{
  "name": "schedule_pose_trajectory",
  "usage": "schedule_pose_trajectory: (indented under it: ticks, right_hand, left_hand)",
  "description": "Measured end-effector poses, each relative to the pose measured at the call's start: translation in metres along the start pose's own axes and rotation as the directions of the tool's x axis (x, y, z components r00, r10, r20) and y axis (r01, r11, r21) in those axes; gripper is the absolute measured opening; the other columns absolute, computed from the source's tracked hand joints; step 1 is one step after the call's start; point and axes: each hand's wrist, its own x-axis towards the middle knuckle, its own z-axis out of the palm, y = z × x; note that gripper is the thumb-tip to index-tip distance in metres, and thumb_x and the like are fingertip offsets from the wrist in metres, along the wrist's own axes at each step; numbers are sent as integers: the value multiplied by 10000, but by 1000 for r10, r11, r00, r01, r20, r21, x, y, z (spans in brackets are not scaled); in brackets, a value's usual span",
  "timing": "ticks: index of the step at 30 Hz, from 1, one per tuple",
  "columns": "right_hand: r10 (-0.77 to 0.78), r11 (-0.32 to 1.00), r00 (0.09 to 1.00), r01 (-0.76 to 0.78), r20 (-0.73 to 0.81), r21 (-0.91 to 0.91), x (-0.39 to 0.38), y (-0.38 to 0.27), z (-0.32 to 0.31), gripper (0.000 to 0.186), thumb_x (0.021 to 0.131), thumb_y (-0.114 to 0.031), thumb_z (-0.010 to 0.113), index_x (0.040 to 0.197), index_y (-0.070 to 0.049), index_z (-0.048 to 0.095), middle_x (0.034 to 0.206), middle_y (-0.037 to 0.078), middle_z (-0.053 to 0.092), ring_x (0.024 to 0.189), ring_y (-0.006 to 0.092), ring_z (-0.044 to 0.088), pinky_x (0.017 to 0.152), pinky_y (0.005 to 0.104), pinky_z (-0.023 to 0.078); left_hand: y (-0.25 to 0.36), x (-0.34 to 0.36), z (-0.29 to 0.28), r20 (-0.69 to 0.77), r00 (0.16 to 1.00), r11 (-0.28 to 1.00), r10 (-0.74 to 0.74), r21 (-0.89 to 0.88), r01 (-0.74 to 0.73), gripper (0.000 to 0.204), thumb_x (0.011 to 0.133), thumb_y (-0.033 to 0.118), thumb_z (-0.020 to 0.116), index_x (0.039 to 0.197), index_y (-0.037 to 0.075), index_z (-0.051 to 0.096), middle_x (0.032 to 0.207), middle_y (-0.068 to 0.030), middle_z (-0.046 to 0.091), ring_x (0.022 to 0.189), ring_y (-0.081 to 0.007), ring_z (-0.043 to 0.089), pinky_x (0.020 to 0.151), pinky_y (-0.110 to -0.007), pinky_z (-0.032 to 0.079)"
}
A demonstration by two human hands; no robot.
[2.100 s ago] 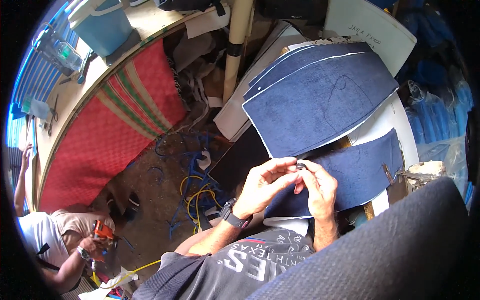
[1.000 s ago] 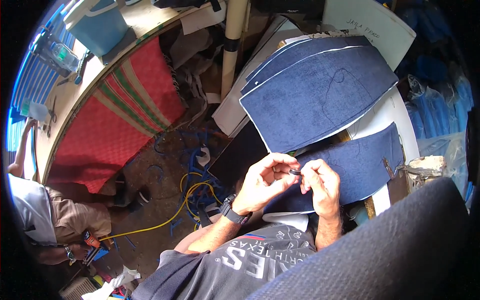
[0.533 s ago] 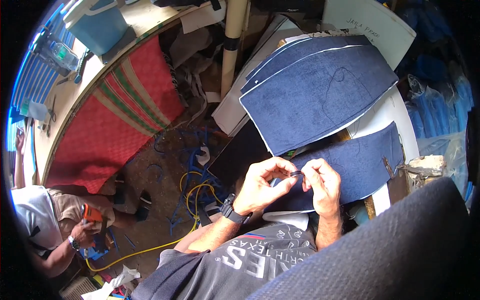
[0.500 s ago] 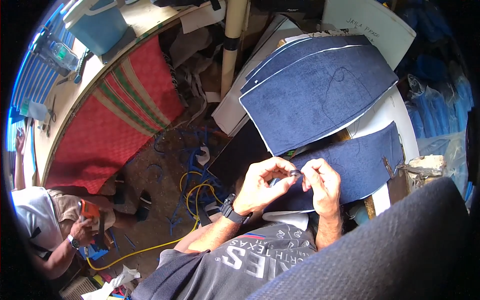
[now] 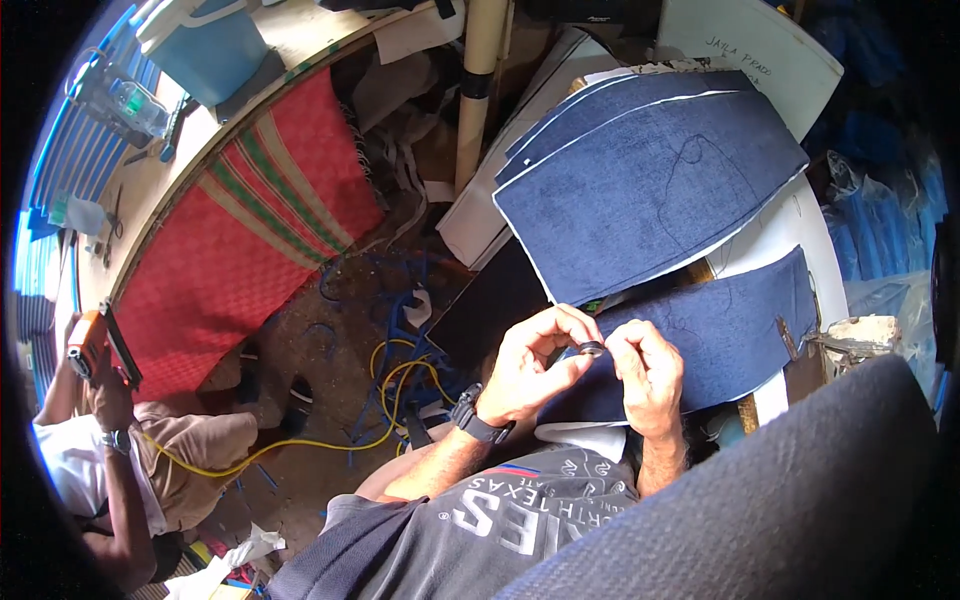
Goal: Preparing and manipulating denim upholstery fabric pieces at an industrial sewing machine.
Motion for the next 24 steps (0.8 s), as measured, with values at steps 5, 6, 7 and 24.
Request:
schedule_pose_trajectory:
  ticks: [5,6,7,24]
  right_hand:
    - [-113,989,993,114,23,-91,3,2,8,56,927,-15,600,880,5,575,708,66,567,607,159,543,560,312,440]
    - [-124,987,992,126,29,-98,2,3,9,52,922,-4,600,880,7,572,708,65,564,610,153,544,558,309,438]
    - [-134,985,990,137,36,-106,1,3,10,49,918,6,599,880,8,569,708,65,561,613,146,544,557,305,436]
    - [145,461,989,-65,-3,885,-11,-17,-50,100,998,-130,555,976,-40,516,724,1,431,570,98,397,480,262,421]
  left_hand:
    - [-3,1,-2,-49,998,999,34,-30,-36,153,834,26,684,956,-1,596,1014,-106,591,956,-158,567,879,-301,464]
    - [-3,2,-1,-48,998,999,34,-30,-36,153,834,26,684,956,-1,596,1014,-106,591,956,-158,567,879,-301,464]
    - [0,1,1,-47,998,999,38,4,-38,154,829,23,686,953,-1,597,1010,-106,591,951,-160,568,877,-303,465]
    - [3,5,3,48,990,860,135,491,-141,120,745,52,701,829,34,617,902,-72,627,841,-156,583,789,-290,462]
